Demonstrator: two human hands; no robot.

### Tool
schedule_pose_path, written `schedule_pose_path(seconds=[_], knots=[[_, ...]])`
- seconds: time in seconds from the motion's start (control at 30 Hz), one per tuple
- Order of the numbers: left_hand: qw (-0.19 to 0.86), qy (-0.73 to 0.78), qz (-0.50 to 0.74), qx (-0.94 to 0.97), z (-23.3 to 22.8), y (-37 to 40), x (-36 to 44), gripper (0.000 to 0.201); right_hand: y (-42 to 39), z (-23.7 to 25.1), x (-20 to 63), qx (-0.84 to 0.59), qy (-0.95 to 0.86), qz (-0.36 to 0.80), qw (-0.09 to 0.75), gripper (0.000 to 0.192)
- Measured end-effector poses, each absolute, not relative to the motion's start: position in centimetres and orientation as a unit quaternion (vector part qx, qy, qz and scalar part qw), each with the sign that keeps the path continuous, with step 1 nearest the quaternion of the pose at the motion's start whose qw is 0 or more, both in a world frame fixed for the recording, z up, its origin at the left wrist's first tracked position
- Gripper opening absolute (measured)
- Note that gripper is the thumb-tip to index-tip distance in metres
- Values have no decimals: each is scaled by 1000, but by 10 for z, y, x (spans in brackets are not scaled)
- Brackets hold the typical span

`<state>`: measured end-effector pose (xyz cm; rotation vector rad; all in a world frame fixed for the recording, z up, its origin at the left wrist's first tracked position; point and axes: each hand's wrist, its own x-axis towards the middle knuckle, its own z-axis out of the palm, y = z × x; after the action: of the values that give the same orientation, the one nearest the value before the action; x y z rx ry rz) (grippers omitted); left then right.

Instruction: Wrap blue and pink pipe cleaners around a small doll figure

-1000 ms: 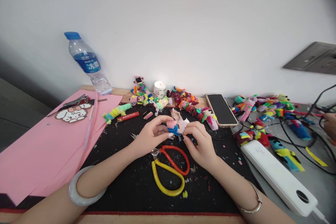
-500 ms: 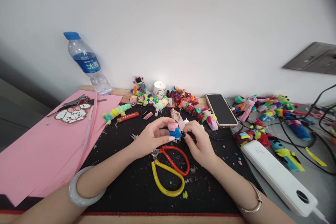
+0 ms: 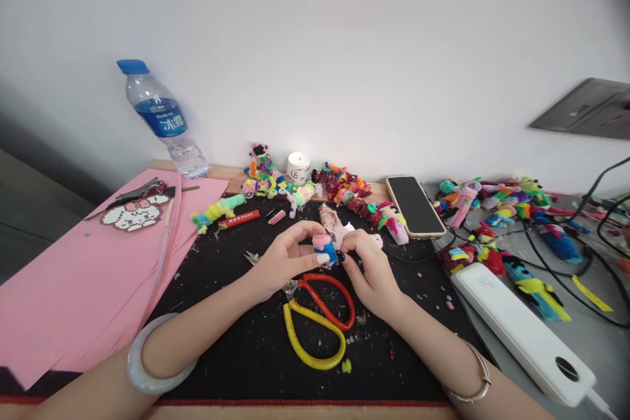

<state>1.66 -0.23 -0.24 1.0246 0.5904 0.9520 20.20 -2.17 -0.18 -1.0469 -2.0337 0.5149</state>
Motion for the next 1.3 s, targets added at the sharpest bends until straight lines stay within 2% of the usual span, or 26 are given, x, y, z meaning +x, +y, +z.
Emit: schedule_pose_path(seconds=[0.27,0.63,1.3], knots=[[705,274,440,484,-3,-2,17,23,-23,-2,201,-401,-806,207,383,11],[706,280,422,495,-2,-3,16,29,-21,0,201,-398,-796,238,390,9],[774,240,399,429,-5,-4,17,32,-23,0,203,-399,-794,262,376,6]])
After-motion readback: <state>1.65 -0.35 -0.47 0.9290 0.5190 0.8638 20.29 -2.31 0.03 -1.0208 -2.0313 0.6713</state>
